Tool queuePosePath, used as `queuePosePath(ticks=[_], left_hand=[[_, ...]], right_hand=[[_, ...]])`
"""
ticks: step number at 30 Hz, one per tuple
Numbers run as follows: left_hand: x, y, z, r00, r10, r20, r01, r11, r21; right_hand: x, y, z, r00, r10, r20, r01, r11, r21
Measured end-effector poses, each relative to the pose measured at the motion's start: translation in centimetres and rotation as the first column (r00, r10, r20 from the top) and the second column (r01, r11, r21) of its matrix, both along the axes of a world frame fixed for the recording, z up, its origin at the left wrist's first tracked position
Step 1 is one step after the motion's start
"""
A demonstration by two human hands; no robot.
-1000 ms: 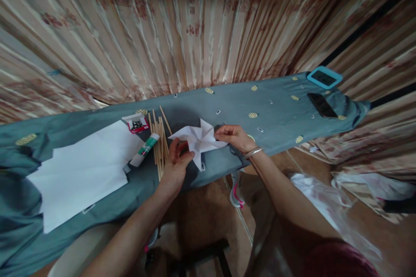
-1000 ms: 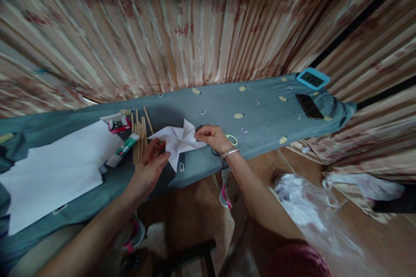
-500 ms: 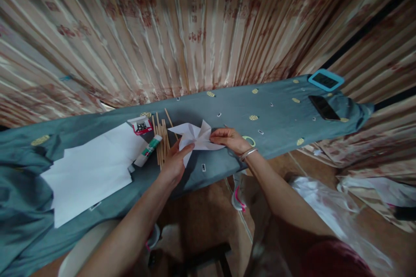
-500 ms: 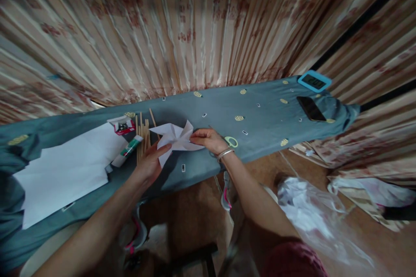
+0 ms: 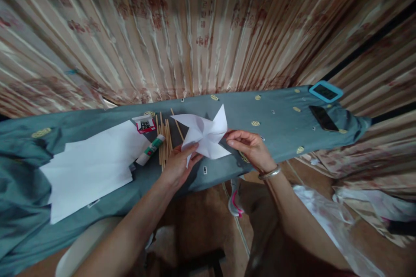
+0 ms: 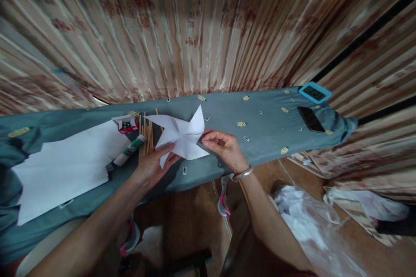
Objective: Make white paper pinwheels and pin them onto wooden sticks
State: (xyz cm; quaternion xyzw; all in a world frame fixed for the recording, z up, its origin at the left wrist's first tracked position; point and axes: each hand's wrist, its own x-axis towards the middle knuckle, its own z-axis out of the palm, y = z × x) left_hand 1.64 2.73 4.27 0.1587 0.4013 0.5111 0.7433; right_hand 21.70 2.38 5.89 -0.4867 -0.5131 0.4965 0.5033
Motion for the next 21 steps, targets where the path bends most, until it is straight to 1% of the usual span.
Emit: queuePosePath(ticks=[3,5,8,12,14,17,19,21], left_hand=[[0.1,-0.2,0.6,1.000,-0.004,-0.025,0.006,0.999,0.048],[0.3,-0.4,1.1,0.999,0.003,-0.047,0.001,0.997,0.076],[0.6,-0.7,1.6,0.998,-0.006,-0.065,0.014,0.993,0.117],[1.1,-1.0,2.1,0.998,-0.036,-0.054,0.042,0.992,0.122],[1.3,-1.1,2.2,0.999,-0.020,-0.032,0.023,0.995,0.095],[1.5,-0.9,1.9,1.000,0.018,-0.011,-0.017,0.999,0.038],[1.6,-0.8,1.5,0.999,0.034,-0.007,-0.034,0.999,-0.013],[1.6,-0.7,0.8,0.999,0.033,-0.009,-0.034,0.998,-0.053]], right_hand=[[0.1,-0.8,1.1,0.983,-0.172,0.059,0.163,0.978,0.133],[-0.4,-1.3,1.8,0.963,-0.237,0.130,0.207,0.955,0.212],[-1.8,-2.1,2.3,0.935,-0.236,0.266,0.170,0.954,0.249],[-3.3,-2.3,1.9,0.901,-0.201,0.384,0.112,0.964,0.243],[-3.4,-2.0,1.6,0.905,-0.197,0.376,0.115,0.966,0.230],[-2.9,-1.4,1.3,0.935,-0.206,0.289,0.152,0.969,0.196],[-2.2,-0.9,1.0,0.949,-0.212,0.232,0.176,0.970,0.166],[-1.7,-0.5,0.6,0.955,-0.211,0.209,0.189,0.974,0.123]])
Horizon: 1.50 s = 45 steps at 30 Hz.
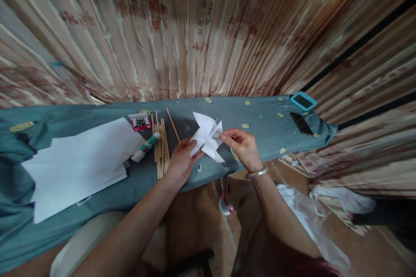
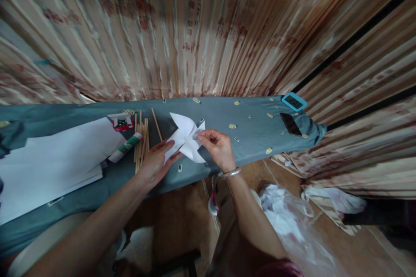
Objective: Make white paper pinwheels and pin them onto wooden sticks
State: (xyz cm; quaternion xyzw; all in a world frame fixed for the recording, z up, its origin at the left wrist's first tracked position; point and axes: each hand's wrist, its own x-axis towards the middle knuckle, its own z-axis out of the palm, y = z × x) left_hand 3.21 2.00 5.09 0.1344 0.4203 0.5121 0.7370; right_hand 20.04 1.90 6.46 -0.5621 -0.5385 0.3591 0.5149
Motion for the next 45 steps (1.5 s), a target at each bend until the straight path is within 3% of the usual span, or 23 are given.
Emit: queuePosePath(ticks=[6,17,21,26,30,34,37,40,45], left_hand=[[0.0,-0.4,-2.1,0.992,-0.123,-0.039,0.123,0.992,0.002],[0.4,1.3,-2.7,0.902,-0.391,-0.182,0.405,0.913,0.044],[0.9,2.1,-3.0,0.884,-0.340,-0.322,0.387,0.918,0.091],[1.5,2.0,-3.1,0.895,-0.280,-0.347,0.340,0.932,0.126],[1.9,1.7,-3.1,0.914,-0.212,-0.345,0.277,0.949,0.151],[2.0,1.8,-2.0,0.940,-0.115,-0.323,0.195,0.954,0.229],[1.6,2.2,-0.8,0.938,-0.027,-0.346,0.143,0.938,0.315],[1.1,2.4,0.3,0.916,0.018,-0.401,0.146,0.915,0.376],[0.6,2.1,1.1,0.863,0.037,-0.504,0.205,0.887,0.415]], right_hand=[[1.2,0.6,-2.3,0.996,0.084,-0.020,-0.086,0.982,-0.169],[3.8,0.0,-3.5,0.979,0.199,0.036,-0.185,0.953,-0.239],[3.7,-0.1,-3.7,0.973,0.226,0.054,-0.208,0.950,-0.233],[3.7,-0.4,-3.3,0.975,0.224,-0.008,-0.220,0.951,-0.216],[3.4,-0.8,-2.3,0.975,0.164,-0.153,-0.189,0.967,-0.172],[2.8,-1.7,-0.6,0.969,0.113,-0.219,-0.136,0.986,-0.096],[2.1,-2.5,0.6,0.986,0.084,-0.141,-0.087,0.996,-0.020],[1.1,-3.2,1.5,0.998,0.053,0.037,-0.055,0.996,0.072],[-0.6,-3.6,2.1,0.928,0.030,0.372,-0.137,0.955,0.264]])
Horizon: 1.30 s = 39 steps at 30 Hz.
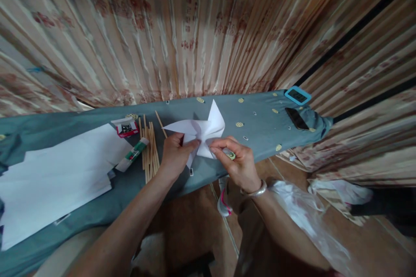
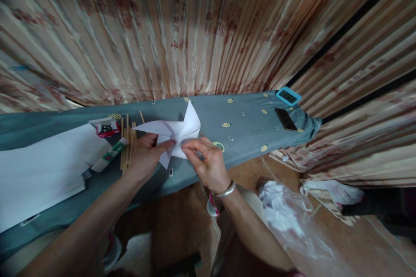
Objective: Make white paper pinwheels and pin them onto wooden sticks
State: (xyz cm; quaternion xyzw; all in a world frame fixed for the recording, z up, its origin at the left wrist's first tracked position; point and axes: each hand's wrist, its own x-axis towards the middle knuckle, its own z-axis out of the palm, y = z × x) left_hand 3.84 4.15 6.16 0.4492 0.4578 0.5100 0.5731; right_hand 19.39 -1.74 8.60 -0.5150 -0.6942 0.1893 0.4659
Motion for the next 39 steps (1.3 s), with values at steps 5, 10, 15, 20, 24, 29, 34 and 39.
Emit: queuePosePath(ticks=[5,10,15,20,24,29,34,39], left_hand=[[-0.2,-0.2,0.1,0.993,0.012,-0.117,-0.007,0.999,0.045],[-0.5,-0.6,0.1,0.983,0.002,-0.182,0.022,0.992,0.128],[-0.6,-1.1,0.2,0.974,-0.022,-0.225,0.059,0.985,0.160],[-0.7,-1.1,0.1,0.975,-0.005,-0.220,0.042,0.985,0.165],[-0.7,-1.1,0.1,0.972,-0.005,-0.235,0.044,0.986,0.159],[-0.6,-1.2,0.2,0.964,-0.008,-0.266,0.055,0.984,0.170],[-0.5,-1.2,0.1,0.961,0.000,-0.278,0.049,0.985,0.168],[-0.5,-1.2,0.0,0.966,-0.017,-0.258,0.059,0.986,0.155]], right_hand=[[-1.0,0.2,-0.2,0.981,-0.058,0.183,0.032,0.990,0.138],[-1.5,0.4,-0.5,0.963,-0.097,0.250,0.051,0.981,0.185],[-1.7,0.5,-0.6,0.954,-0.111,0.277,0.053,0.977,0.208],[-1.6,0.5,-0.5,0.954,-0.106,0.281,0.055,0.981,0.185],[-1.5,0.4,-0.4,0.966,-0.078,0.246,0.045,0.989,0.139],[-1.4,0.6,-0.6,0.974,-0.057,0.221,0.038,0.996,0.086],[-1.2,0.7,-0.8,0.975,-0.060,0.214,0.049,0.997,0.054],[-1.3,0.8,-0.9,0.973,-0.072,0.217,0.066,0.997,0.034]])
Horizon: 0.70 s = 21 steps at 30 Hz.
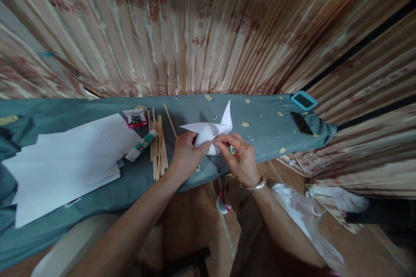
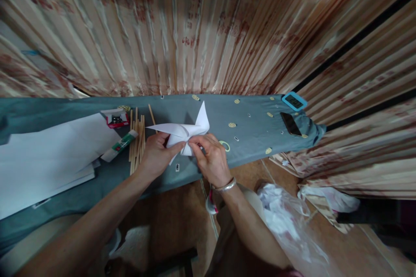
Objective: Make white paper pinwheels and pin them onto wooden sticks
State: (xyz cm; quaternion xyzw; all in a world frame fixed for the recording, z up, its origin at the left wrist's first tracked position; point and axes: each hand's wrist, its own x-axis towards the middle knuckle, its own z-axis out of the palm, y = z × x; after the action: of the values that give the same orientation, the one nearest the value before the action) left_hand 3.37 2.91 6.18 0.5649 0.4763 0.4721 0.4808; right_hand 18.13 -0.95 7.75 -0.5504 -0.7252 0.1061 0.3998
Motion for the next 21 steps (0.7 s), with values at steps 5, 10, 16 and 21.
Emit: queuePosePath(ticks=[5,10,16,21], left_hand=[[-0.1,0.0,-0.1,1.000,0.004,-0.028,-0.004,1.000,0.002],[0.0,0.0,-0.2,0.997,0.000,-0.079,0.003,0.999,0.034],[0.0,0.0,0.2,0.967,0.020,-0.252,0.003,0.996,0.087],[-0.1,-0.1,0.4,0.920,0.017,-0.391,0.022,0.995,0.094]], right_hand=[[0.0,0.1,0.0,1.000,-0.004,0.002,0.004,1.000,-0.009],[0.2,0.2,-0.2,1.000,-0.001,-0.028,0.000,1.000,-0.026],[0.3,0.4,-0.6,0.994,-0.055,-0.099,0.040,0.989,-0.139],[0.4,0.6,-1.0,0.986,-0.076,-0.150,0.043,0.977,-0.209]])
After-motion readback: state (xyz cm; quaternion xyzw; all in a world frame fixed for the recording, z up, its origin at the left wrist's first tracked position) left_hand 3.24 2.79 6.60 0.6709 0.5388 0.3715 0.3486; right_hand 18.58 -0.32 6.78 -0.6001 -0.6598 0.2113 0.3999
